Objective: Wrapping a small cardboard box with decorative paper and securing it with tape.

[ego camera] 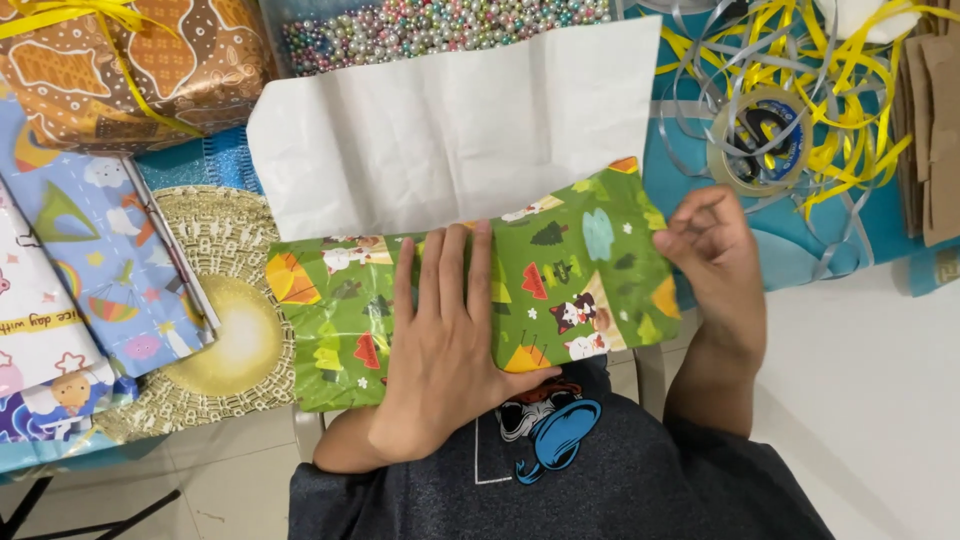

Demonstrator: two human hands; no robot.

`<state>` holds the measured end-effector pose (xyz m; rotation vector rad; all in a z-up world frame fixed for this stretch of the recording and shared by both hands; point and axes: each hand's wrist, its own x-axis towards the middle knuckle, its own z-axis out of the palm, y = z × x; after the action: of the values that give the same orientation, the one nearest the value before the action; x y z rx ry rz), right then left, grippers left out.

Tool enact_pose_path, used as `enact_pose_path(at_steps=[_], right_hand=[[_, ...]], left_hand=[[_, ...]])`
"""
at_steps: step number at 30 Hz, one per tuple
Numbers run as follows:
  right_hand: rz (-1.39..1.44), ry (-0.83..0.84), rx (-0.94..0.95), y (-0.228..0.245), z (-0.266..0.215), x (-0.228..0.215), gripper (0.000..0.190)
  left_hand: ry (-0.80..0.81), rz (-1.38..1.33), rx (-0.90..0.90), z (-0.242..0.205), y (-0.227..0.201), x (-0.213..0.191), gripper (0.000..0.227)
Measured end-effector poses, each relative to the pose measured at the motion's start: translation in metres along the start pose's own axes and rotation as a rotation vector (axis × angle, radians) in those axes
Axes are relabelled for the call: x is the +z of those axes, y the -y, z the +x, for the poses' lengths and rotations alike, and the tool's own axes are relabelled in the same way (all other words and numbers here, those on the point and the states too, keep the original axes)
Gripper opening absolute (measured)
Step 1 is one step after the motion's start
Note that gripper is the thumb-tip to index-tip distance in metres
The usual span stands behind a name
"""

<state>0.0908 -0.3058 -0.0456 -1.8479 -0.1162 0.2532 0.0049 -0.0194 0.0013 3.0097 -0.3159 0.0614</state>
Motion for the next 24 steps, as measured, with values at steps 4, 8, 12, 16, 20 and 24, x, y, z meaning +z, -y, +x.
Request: enact_pose_path(at_steps=[4,8,12,16,20,24], right_hand=[[0.311,0.150,0.146,-0.005,0.010,-0.018,0.026],[-0.273,0.236,0.109,0.020,0.018,-0.025,0.019],[-0.495,-0.059,-0.343,0.060,0.029,-0.006,0.014],[-0.746,0.371,-0.736,0.070,0.052,0.022,0.044],[-0.870,0.432,-0.906,0.052,0.061,0.037,0.029],[-0.990,0.329,-0.921,0.035,0.061,0.020,0.022]], left_hand=[[-0.016,-0.031,0.033,0.000,0.001,0.000,0.147],[-0.046,-0.053,0.041,0.002,0.002,0.000,0.139],[-0.032,-0.002,0.041,0.001,0.001,0.002,0.143],[-0.046,-0.031,0.032,0.001,0.000,0.003,0.140],[-0.055,0.004,0.029,0.000,0.001,0.002,0.144],[-0.063,0.007,0.033,0.000,0.002,0.001,0.142]])
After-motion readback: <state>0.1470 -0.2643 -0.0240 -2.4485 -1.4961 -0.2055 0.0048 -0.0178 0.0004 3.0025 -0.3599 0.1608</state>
